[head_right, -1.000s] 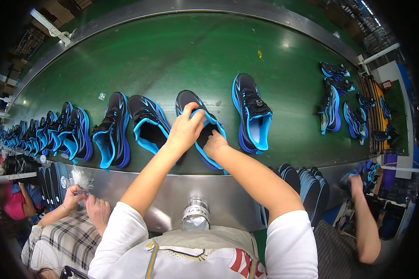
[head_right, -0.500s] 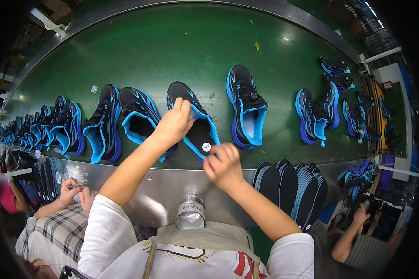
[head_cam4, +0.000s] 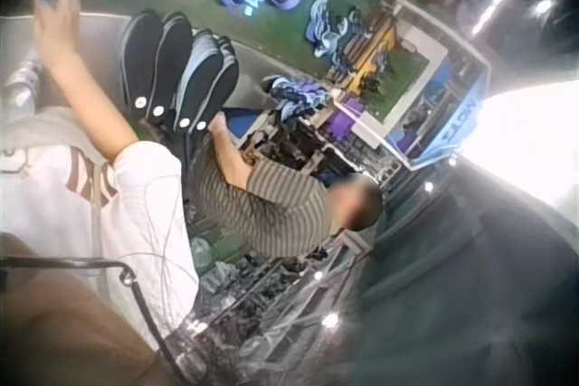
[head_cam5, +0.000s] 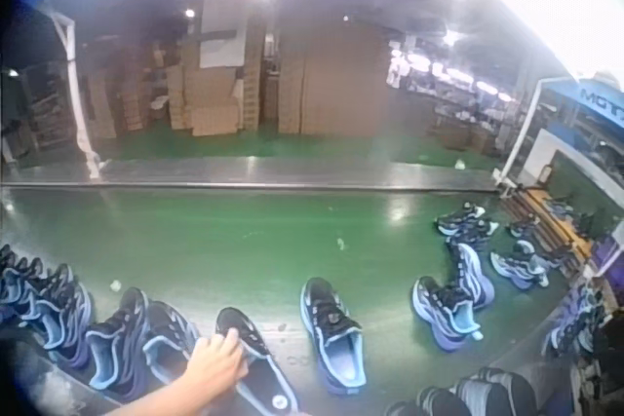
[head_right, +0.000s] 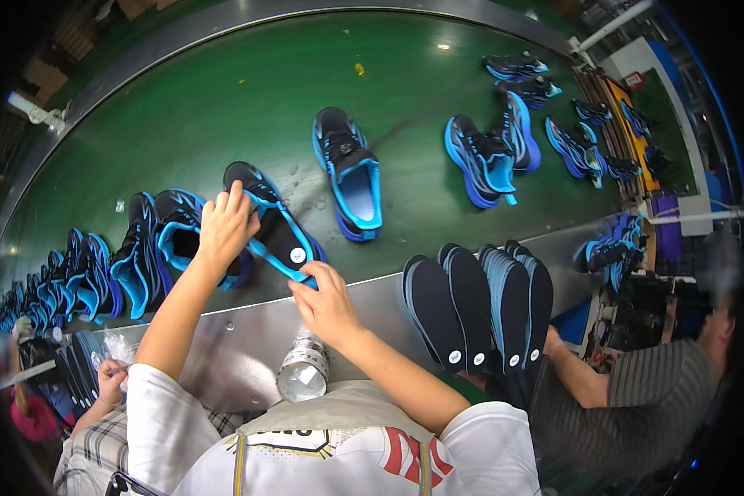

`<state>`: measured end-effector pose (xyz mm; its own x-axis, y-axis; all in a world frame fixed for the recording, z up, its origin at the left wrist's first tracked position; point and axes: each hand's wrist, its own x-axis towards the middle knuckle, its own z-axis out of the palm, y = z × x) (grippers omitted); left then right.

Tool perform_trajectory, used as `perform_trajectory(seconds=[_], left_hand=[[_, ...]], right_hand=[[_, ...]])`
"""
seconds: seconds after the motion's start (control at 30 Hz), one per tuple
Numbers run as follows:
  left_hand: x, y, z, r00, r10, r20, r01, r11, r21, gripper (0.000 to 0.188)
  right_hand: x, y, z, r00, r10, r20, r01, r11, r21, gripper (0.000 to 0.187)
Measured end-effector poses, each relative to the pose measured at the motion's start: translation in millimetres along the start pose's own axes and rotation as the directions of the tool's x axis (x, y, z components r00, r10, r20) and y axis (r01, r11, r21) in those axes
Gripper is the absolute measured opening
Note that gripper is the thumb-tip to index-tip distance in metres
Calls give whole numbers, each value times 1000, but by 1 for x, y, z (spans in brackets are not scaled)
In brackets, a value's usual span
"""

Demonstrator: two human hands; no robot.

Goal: The person inserts insoles into shoes on a production line, placing the shoes back onto the conveyor belt and reaching for more insoles from a nearby shelf.

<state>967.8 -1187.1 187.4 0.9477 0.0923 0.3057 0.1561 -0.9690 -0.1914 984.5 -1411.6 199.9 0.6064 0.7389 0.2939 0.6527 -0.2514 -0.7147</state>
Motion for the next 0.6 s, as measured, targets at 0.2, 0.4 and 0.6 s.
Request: perform_trajectory(seconds=[0.2, 0.4, 0.6], left_hand=[[-1, 22, 16, 996, 34, 85, -65, 912, 406, 25], [6, 36, 33, 958, -101, 267, -49, 864, 501, 27], [9, 13, 1, 957, -88, 275, 114, 990, -78, 23]], right_hand=[[-70, 31, -98, 938, 270, -217, -318, 921, -226, 24], [-159, 78, -174, 703, 655, -277, -672, 485, -560, 39], [-162, 77, -197, 653, 734, -185, -728, 541, -420, 42]])
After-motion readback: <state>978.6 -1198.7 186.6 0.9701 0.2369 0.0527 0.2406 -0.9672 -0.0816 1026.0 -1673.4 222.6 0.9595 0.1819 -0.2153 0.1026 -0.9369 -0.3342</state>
